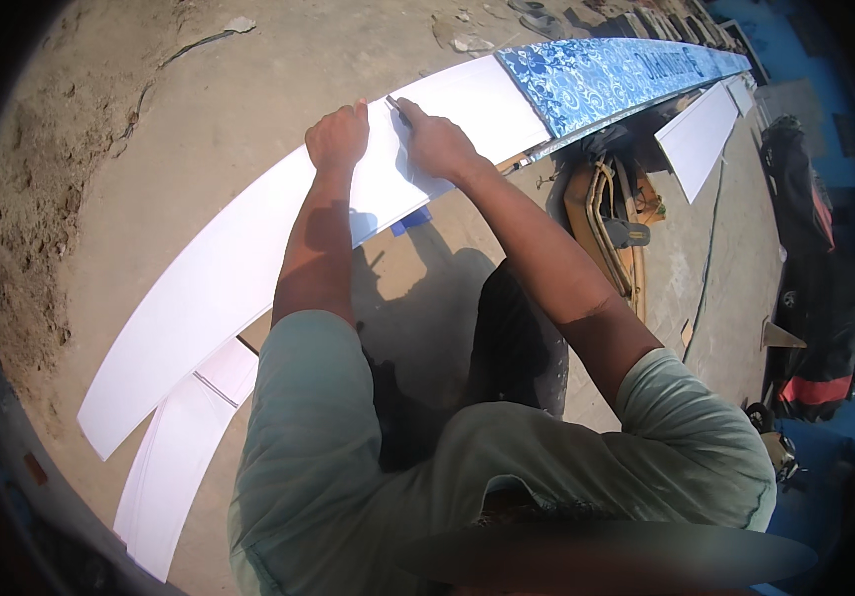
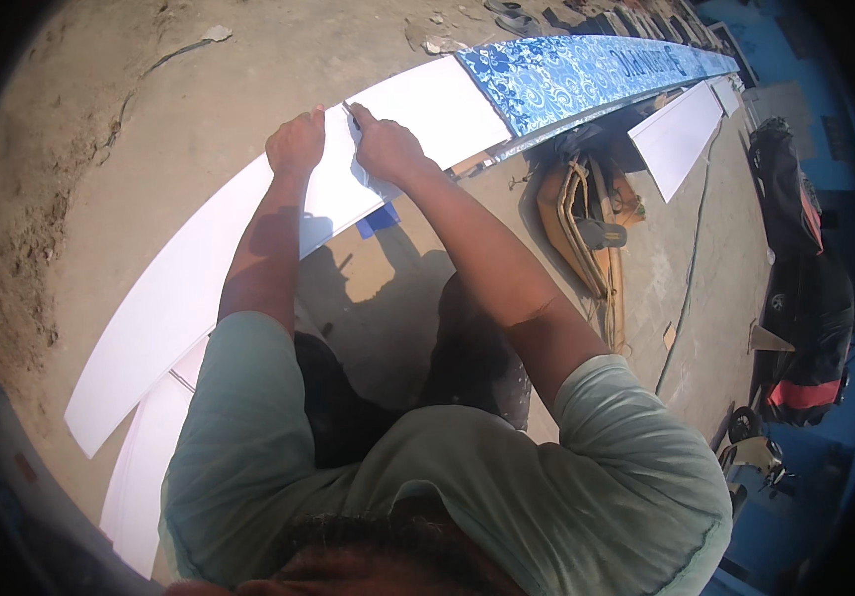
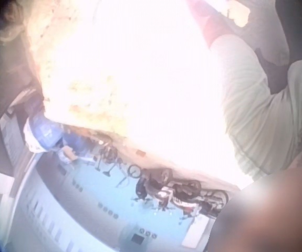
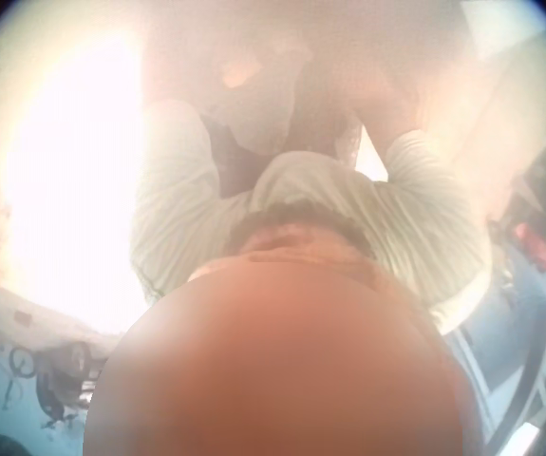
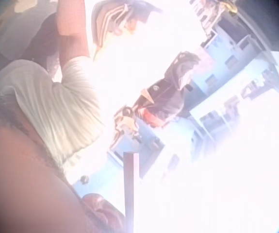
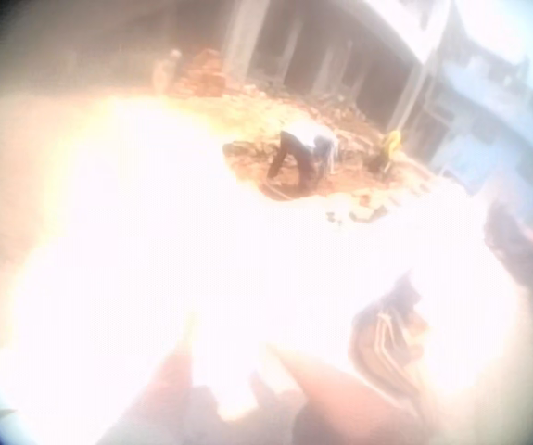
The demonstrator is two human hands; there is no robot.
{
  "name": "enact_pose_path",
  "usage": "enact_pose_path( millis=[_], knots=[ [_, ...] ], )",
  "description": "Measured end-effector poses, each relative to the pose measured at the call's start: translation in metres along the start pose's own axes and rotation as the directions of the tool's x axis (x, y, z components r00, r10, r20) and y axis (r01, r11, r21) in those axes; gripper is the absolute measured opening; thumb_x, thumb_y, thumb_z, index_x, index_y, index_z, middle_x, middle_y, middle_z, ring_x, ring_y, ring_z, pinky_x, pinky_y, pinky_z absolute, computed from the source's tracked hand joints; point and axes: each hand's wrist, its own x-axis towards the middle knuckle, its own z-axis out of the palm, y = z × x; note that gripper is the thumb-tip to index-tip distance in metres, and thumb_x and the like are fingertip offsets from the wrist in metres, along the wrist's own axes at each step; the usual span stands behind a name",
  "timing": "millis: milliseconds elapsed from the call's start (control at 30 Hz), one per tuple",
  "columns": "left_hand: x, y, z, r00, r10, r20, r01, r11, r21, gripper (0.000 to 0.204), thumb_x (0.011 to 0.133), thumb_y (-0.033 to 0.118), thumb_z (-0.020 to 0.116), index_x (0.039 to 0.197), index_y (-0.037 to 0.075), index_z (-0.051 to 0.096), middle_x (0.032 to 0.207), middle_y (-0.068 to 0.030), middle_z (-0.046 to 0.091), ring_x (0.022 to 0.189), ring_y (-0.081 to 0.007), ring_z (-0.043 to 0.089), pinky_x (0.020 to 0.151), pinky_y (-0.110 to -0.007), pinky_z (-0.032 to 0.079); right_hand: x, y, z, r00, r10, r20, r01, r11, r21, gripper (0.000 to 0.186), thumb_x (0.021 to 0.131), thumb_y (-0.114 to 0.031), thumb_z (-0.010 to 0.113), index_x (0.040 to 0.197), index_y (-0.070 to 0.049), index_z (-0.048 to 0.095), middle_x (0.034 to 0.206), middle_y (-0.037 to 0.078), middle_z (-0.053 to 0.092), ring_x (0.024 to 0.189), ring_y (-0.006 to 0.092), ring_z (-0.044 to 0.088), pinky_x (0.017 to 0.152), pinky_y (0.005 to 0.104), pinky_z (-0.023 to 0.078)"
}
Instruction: The person kneels on the ground and uses a utility knife to cut long white PVC sheets into smaller rectangular pieces. They repeatedly score the material and snap it apart, stacking the cut pieces on the floor.
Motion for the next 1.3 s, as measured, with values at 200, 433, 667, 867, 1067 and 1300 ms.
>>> enact_pose_path(
  millis=[200, 433, 667, 867, 1067, 1300],
  knots=[
    [0.001, -0.002, -0.001, 1.000, -0.026, 0.014, 0.027, 0.996, -0.081, 0.069, 0.122, 0.053, 0.041, 0.112, 0.005, 0.089, 0.112, -0.0213, 0.086, 0.110, -0.0403, 0.082, 0.102, -0.054, 0.060, 0.025, -0.020, 0.008, 0.995, 0.025, 0.099, -0.010, 0.988, -0.152, 0.067, 0.105, -0.014, 0.054, 0.172, -0.021, 0.055, 0.124, 0.032, 0.082, 0.115, 0.0506, 0.080, 0.103, 0.0585, 0.062],
    [0.005, -0.013, 0.013, 0.998, 0.002, -0.055, -0.008, 0.995, -0.102, 0.070, 0.121, 0.056, 0.043, 0.110, 0.004, 0.088, 0.109, -0.0229, 0.086, 0.108, -0.0429, 0.082, 0.100, -0.056, 0.061, 0.040, -0.024, -0.001, 0.979, -0.042, 0.202, 0.088, 0.971, -0.222, 0.067, 0.102, -0.010, 0.051, 0.168, -0.008, 0.058, 0.115, 0.030, 0.084, 0.101, 0.0444, 0.084, 0.093, 0.0539, 0.066],
    [0.008, -0.005, 0.008, 0.988, -0.105, 0.114, 0.119, 0.985, -0.127, 0.076, 0.120, 0.063, 0.037, 0.120, 0.007, 0.088, 0.121, -0.0200, 0.086, 0.118, -0.0405, 0.081, 0.104, -0.055, 0.061, 0.025, -0.036, -0.015, 0.927, 0.075, 0.368, 0.027, 0.964, -0.266, 0.073, 0.099, -0.005, 0.049, 0.172, -0.005, 0.052, 0.107, 0.027, 0.085, 0.078, 0.0344, 0.084, 0.073, 0.0468, 0.069],
    [0.010, -0.005, 0.007, 0.984, -0.100, 0.149, 0.117, 0.987, -0.106, 0.076, 0.121, 0.064, 0.034, 0.124, 0.010, 0.088, 0.125, -0.0179, 0.086, 0.121, -0.0383, 0.080, 0.104, -0.054, 0.061, -0.005, -0.038, -0.020, 0.926, 0.065, 0.372, 0.077, 0.933, -0.353, 0.051, 0.108, -0.007, 0.044, 0.155, 0.003, 0.061, 0.102, 0.021, 0.086, 0.083, 0.0311, 0.086, 0.079, 0.0443, 0.070],
    [0.014, -0.009, 0.017, 0.991, -0.093, 0.098, 0.099, 0.993, -0.063, 0.076, 0.122, 0.065, 0.035, 0.116, 0.012, 0.089, 0.113, -0.0107, 0.087, 0.109, -0.0327, 0.082, 0.096, -0.050, 0.064, -0.039, -0.036, -0.028, 0.888, 0.119, 0.443, 0.054, 0.932, -0.359, 0.076, 0.099, -0.002, 0.046, 0.175, -0.001, 0.047, 0.099, 0.026, 0.085, 0.072, 0.0313, 0.083, 0.067, 0.0445, 0.067],
    [0.014, -0.009, 0.019, 0.991, -0.100, 0.094, 0.108, 0.991, -0.085, 0.075, 0.122, 0.064, 0.035, 0.114, 0.013, 0.089, 0.113, -0.0087, 0.087, 0.111, -0.0314, 0.081, 0.095, -0.050, 0.064, -0.088, -0.015, -0.028, 0.903, 0.069, 0.425, 0.077, 0.945, -0.317, 0.076, 0.098, -0.001, 0.045, 0.174, -0.001, 0.047, 0.108, 0.031, 0.084, 0.068, 0.0352, 0.081, 0.074, 0.0470, 0.068]
  ],
)
